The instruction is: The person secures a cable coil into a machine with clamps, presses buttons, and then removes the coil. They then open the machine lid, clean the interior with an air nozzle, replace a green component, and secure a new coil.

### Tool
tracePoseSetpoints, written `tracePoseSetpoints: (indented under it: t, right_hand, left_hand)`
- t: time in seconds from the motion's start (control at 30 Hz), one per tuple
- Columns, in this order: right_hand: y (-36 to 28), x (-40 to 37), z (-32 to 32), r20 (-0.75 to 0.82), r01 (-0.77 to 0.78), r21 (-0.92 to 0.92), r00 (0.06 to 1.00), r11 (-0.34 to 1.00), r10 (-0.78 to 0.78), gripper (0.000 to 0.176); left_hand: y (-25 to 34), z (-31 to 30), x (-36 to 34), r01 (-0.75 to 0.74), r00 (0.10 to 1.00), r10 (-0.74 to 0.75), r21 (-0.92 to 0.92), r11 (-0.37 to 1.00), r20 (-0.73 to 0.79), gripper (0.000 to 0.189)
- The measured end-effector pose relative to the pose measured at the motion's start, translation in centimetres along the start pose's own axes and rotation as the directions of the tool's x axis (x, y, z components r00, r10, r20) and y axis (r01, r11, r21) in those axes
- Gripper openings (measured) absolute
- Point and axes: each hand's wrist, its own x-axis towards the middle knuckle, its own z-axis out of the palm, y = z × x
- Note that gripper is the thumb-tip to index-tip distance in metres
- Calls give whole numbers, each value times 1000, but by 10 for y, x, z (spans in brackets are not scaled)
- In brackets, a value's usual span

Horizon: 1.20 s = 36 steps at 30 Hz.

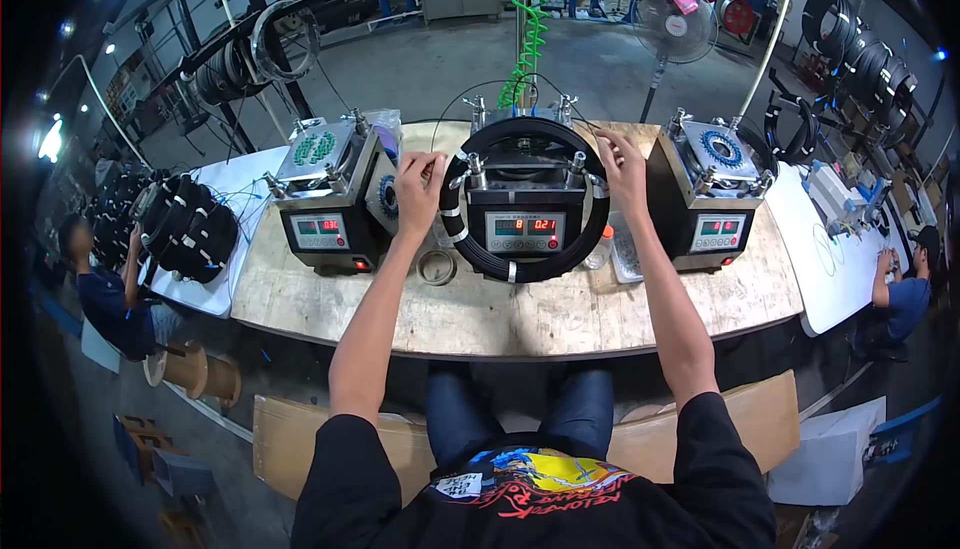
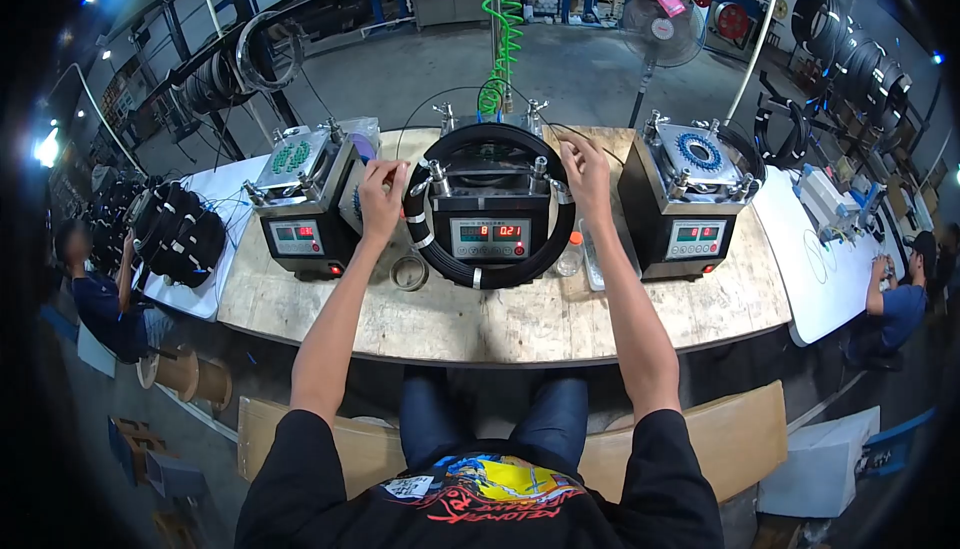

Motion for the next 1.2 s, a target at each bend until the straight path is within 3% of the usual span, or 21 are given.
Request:
tracePoseSetpoints:
  t: [0.03, 0.1, 0.2, 0.3, 0.43, 0.53, 0.7, 0.8, 0.83, 0.97, 1.07, 1.2]
  right_hand:
    - [-8, 10, 1, 57, 67, -49, 996, 997, -64, 32]
    - [-26, 27, 7, 178, 205, -137, 968, 969, -180, 33]
    - [-51, 36, 18, 316, 319, -260, 920, 911, -231, 37]
    - [-49, 51, 23, 375, 249, -266, 917, 931, -138, 40]
    - [-49, 53, 22, 377, 212, -247, 920, 945, -108, 39]
    - [-47, 54, 23, 366, 195, -238, 925, 951, -98, 38]
    - [-31, 45, 26, 274, 295, -230, 934, 927, -229, 43]
    - [-29, 35, 26, 85, 193, -195, 980, 962, -179, 51]
    - [-23, 36, 26, 66, 174, -186, 984, 967, -165, 61]
    - [4, 26, 29, 15, -16, -90, 1000, 996, 17, 64]
    - [41, 21, 30, 116, -190, 180, 978, 965, 171, 65]
    - [16, -1, 27, 94, -196, 325, 980, 925, 174, 55]
  left_hand:
    - [6, 2, 11, -89, 995, 90, 39, 995, -37, 19]
    - [19, 8, 32, -100, 993, 105, -77, 992, 60, 19]
    - [30, 25, 58, -69, 966, 109, -175, 982, 234, 25]
    - [20, 42, 74, 23, 898, 60, -183, 983, 436, 35]
    - [7, 47, 73, 102, 898, 31, -277, 955, 438, 35]
    - [5, 50, 72, 66, 914, 63, -302, 951, 400, 31]
    - [-2, 55, 63, 144, 943, -19, -355, 924, 333, 27]
    - [-6, 57, 59, 147, 963, -37, -407, 902, 266, 27]
    - [-6, 57, 57, 181, 963, -78, -406, 896, 257, 25]
    - [-1, 54, 52, 264, 952, -162, -430, 863, 260, 27]
    - [-11, 53, 46, 427, 901, -290, -546, 720, 323, 30]
    - [4, 45, 31, 381, 923, -277, -526, 761, 267, 38]
